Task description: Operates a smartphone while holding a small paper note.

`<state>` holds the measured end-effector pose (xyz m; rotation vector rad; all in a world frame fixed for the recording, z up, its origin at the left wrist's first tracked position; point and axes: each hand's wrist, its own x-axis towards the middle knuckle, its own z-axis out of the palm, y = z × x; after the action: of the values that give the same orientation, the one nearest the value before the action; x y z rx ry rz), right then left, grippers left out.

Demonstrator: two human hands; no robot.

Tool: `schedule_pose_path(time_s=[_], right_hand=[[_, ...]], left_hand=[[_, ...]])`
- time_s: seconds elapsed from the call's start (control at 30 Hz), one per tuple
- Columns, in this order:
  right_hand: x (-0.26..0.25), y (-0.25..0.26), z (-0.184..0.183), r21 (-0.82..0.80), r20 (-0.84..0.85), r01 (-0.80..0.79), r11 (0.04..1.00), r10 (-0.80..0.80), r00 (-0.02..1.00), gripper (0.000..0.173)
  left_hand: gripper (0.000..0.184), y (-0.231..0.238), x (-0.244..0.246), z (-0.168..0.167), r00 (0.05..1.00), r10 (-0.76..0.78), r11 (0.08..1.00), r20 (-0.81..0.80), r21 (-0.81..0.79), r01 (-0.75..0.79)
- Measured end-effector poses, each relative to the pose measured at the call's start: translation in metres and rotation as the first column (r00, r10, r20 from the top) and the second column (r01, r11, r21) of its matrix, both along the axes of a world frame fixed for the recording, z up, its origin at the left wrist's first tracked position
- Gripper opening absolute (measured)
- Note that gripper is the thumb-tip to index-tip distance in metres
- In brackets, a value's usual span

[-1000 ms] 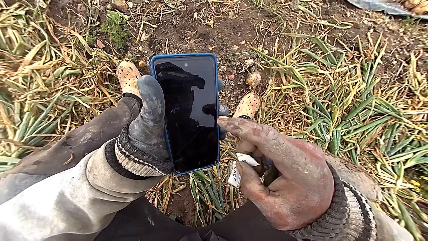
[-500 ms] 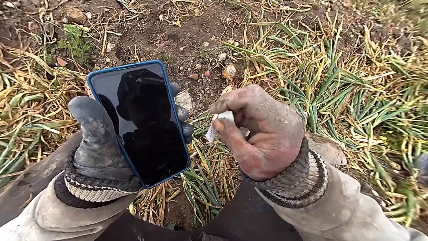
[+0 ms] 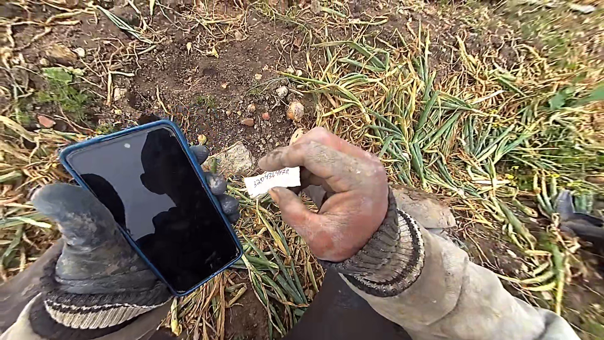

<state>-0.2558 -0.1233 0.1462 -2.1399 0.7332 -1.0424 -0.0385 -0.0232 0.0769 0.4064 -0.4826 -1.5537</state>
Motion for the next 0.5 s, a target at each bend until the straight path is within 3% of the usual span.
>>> schedule_pose_path(time_s=[0.07, 0.27, 0.5], right_hand=[[-0.001, -0.001, 0.001, 0.020, 0.029, -0.018, 1.000, 0.017, 0.999, 0.028], [-0.002, -0.004, 0.000, 0.129, 0.169, -0.079, 0.988, 0.057, 0.984, 0.032], [-0.008, -0.007, 0.000, 0.173, 0.172, -0.089, 0.981, 0.058, 0.983, 0.033]], left_hand=[[0.084, 0.006, 0.007, -0.006, 0.998, -0.049, 0.998, 0.046, -0.022, 0.050], [0.092, 0.007, 0.018, -0.024, 0.983, -0.185, 0.980, -0.011, -0.079, 0.184], [0.086, -0.003, 0.001, -0.005, 0.999, -0.052, 0.998, 0.016, -0.040, 0.052]])
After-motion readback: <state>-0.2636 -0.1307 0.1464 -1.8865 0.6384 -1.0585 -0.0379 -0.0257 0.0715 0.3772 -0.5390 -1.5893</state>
